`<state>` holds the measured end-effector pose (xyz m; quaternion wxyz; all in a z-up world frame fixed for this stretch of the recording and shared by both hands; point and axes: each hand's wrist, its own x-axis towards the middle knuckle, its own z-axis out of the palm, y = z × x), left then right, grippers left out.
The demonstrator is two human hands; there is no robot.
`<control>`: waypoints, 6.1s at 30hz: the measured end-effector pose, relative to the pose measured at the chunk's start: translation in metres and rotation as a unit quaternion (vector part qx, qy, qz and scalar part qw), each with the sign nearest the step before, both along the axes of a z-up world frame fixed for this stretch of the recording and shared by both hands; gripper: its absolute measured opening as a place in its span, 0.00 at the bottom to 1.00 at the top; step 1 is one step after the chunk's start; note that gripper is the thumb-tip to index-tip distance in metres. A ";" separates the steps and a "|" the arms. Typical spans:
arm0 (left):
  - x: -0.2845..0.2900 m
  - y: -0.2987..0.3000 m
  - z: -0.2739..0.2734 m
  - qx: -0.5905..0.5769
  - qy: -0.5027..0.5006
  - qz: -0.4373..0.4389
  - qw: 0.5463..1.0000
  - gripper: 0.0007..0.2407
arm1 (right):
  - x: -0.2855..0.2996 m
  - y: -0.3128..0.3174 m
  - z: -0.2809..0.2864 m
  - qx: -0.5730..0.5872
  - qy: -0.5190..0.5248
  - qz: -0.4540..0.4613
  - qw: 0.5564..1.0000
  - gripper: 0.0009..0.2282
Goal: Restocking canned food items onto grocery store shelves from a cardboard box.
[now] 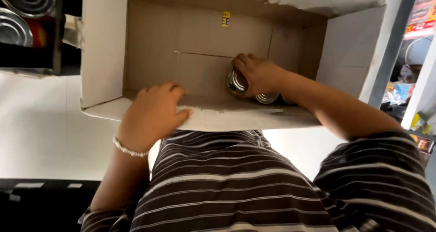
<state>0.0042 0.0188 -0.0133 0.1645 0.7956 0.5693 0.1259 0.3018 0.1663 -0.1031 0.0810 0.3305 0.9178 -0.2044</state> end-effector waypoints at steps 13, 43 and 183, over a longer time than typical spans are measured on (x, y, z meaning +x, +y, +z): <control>-0.022 0.006 -0.008 -0.108 -0.120 0.152 0.975 0.18 | -0.021 0.003 -0.001 -0.109 -0.187 0.023 0.976 0.29; -0.131 0.183 0.023 0.121 0.001 0.556 0.822 0.26 | -0.002 0.050 0.022 -0.130 -0.186 -0.019 0.974 0.28; 0.018 0.135 -0.134 -0.283 -0.018 -0.270 0.920 0.34 | 0.012 0.031 0.064 -0.302 0.229 -0.229 0.897 0.38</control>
